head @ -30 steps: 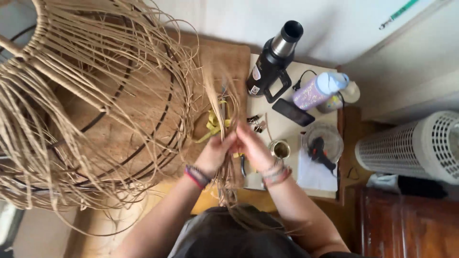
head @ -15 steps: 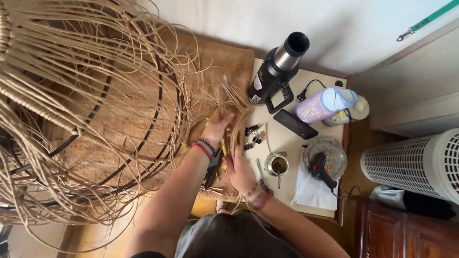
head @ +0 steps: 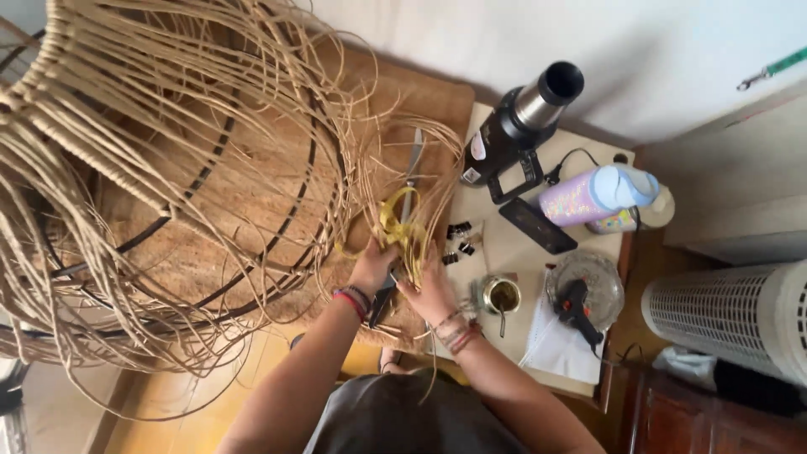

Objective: Weaving wicker strands into a large decorative structure, likely a lampshade, involving threading, pulling, and trimming strands.

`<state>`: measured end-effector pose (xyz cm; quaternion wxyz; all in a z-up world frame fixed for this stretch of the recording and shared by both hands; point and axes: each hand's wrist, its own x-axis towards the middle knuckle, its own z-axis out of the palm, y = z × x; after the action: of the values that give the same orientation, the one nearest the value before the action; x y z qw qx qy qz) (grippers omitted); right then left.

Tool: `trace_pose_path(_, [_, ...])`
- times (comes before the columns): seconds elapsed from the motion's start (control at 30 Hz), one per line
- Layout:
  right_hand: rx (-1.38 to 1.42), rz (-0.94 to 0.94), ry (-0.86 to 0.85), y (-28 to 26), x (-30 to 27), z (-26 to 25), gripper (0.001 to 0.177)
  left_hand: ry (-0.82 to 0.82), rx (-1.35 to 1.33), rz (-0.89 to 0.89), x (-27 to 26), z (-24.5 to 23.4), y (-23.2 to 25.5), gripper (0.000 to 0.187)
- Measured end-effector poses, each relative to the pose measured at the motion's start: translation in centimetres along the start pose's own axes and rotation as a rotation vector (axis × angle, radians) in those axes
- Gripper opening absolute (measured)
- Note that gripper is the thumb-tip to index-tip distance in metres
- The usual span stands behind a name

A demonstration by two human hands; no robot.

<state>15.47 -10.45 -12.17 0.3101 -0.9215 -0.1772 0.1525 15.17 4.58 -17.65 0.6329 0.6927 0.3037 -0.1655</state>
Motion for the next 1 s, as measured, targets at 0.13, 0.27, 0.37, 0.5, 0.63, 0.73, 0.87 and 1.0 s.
trace_pose_path(0.13, [0.015,-0.067,0.081,1.6,-0.8,0.7,0.129,0.058,0.087,-0.029,-1.6,-0.1,-2.5,0.098])
trace_pose_path(0.27, [0.07,-0.234,0.13,-0.1,-0.7,-1.6,0.108,0.124,0.005,0.206,-4.7,-1.6,0.2,0.094])
trace_pose_path(0.37, [0.154,-0.297,0.112,-2.4,-2.1,-3.6,0.086,0.111,0.032,0.216,-6.7,-2.1,0.8,0.084])
trace_pose_path(0.5, [0.267,-0.248,0.111,-7.0,-5.0,-6.8,0.058,0.082,0.089,0.429,-9.9,-3.9,1.2,0.072])
trace_pose_path(0.63, [0.224,-0.24,0.12,-14.9,-8.6,-9.0,0.056,0.05,0.163,0.579,-13.9,-8.0,0.2,0.064])
trace_pose_path(0.73, [0.248,-0.374,0.276,-19.5,-11.3,-8.3,0.046,0.053,0.099,0.705,-19.2,-12.2,0.2,0.043])
trace_pose_path(0.87, [-0.038,-0.46,0.356,-24.0,-11.7,-4.8,0.043,0.044,0.043,0.817,-24.0,-18.7,0.8,0.033])
trace_pose_path(1.0, [-0.049,-0.539,0.338,-29.2,-13.6,-0.9,0.043,-0.044,0.004,0.908,-28.7,-23.9,1.5,0.026])
